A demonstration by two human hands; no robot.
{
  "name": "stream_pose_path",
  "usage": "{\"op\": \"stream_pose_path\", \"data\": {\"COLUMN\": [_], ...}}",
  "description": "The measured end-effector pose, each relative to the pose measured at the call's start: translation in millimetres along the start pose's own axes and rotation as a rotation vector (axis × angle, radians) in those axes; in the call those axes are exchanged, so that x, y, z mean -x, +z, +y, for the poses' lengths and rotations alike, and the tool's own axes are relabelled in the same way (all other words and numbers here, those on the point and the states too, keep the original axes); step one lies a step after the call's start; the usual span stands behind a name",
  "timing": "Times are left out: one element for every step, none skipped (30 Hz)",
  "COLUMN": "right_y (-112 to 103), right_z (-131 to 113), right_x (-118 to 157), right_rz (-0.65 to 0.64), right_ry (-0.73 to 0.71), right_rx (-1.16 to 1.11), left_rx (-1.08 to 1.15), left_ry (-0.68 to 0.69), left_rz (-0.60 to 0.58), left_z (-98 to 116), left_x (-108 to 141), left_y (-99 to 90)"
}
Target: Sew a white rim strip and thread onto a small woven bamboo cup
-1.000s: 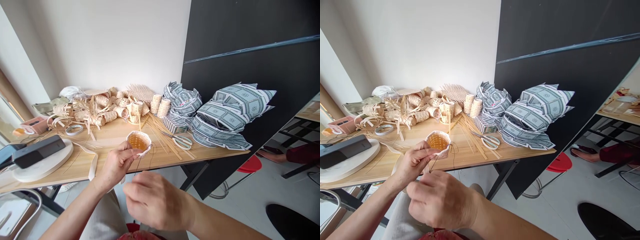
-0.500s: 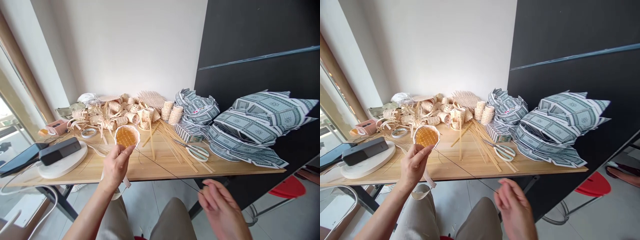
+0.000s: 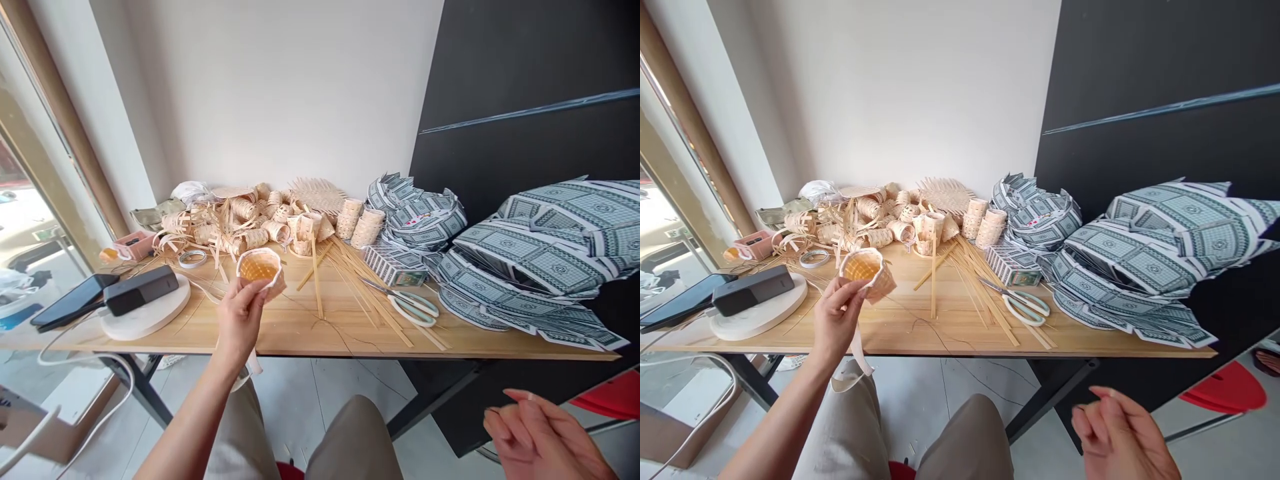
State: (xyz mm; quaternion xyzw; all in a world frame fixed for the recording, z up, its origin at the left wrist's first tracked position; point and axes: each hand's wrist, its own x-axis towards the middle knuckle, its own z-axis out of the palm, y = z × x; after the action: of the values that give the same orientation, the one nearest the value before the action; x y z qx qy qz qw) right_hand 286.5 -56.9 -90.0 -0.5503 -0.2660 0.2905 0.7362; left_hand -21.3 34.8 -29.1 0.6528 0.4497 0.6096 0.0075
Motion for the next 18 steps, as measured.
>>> {"op": "stream_pose_path", "data": {"right_y": [14,29,43,56,69,81,92,102,112,120,127,133,137,140,142,143,143,142], "right_z": [-12,-23,-34,-44,-52,-59,-65,-69,-72,-74,-75,-75,-75,-74,-73,-72,-71,-71], "right_x": [8,16,25,35,43,51,57,62,65,67,68,68,68,68,67,67,67,67], "right_rz": [-0.036,-0.116,-0.196,-0.284,-0.35,-0.424,-0.485,-0.523,-0.542,-0.548,-0.543,-0.539,-0.537,-0.539,-0.544,-0.547,-0.546,-0.543], "right_ry": [-0.032,-0.088,-0.163,-0.245,-0.364,-0.501,-0.659,-0.783,-0.888,-0.975,-1.035,-1.081,-1.111,-1.131,-1.147,-1.159,-1.169,-1.18], "right_rx": [0.025,0.071,0.14,0.219,0.31,0.402,0.424,0.452,0.47,0.492,0.519,0.544,0.564,0.576,0.581,0.582,0.579,0.578], "left_rx": [0.134,0.273,0.409,0.531,0.634,0.714,0.773,0.816,0.849,0.874,0.895,0.912,0.928,0.941,0.951,0.957,0.961,0.964], "left_ry": [-0.108,-0.219,-0.325,-0.419,-0.494,-0.551,-0.593,-0.626,-0.653,-0.675,-0.69,-0.699,-0.705,-0.707,-0.706,-0.702,-0.696,-0.689], "left_rz": [-0.031,-0.062,-0.089,-0.108,-0.122,-0.132,-0.143,-0.152,-0.164,-0.178,-0.195,-0.21,-0.216,-0.217,-0.214,-0.211,-0.206,-0.204], "left_z": [5,9,15,19,24,28,32,35,38,40,42,44,45,46,48,48,49,50], "left_x": [0,1,3,5,6,8,10,11,12,13,14,14,15,15,15,15,16,16], "left_y": [0.8,2.0,3.4,5.0,6.6,8.1,9.3,10.3,10.8,11.0,10.9,10.6,10.2,9.8,9.5,9.4,9.4,9.5]}}
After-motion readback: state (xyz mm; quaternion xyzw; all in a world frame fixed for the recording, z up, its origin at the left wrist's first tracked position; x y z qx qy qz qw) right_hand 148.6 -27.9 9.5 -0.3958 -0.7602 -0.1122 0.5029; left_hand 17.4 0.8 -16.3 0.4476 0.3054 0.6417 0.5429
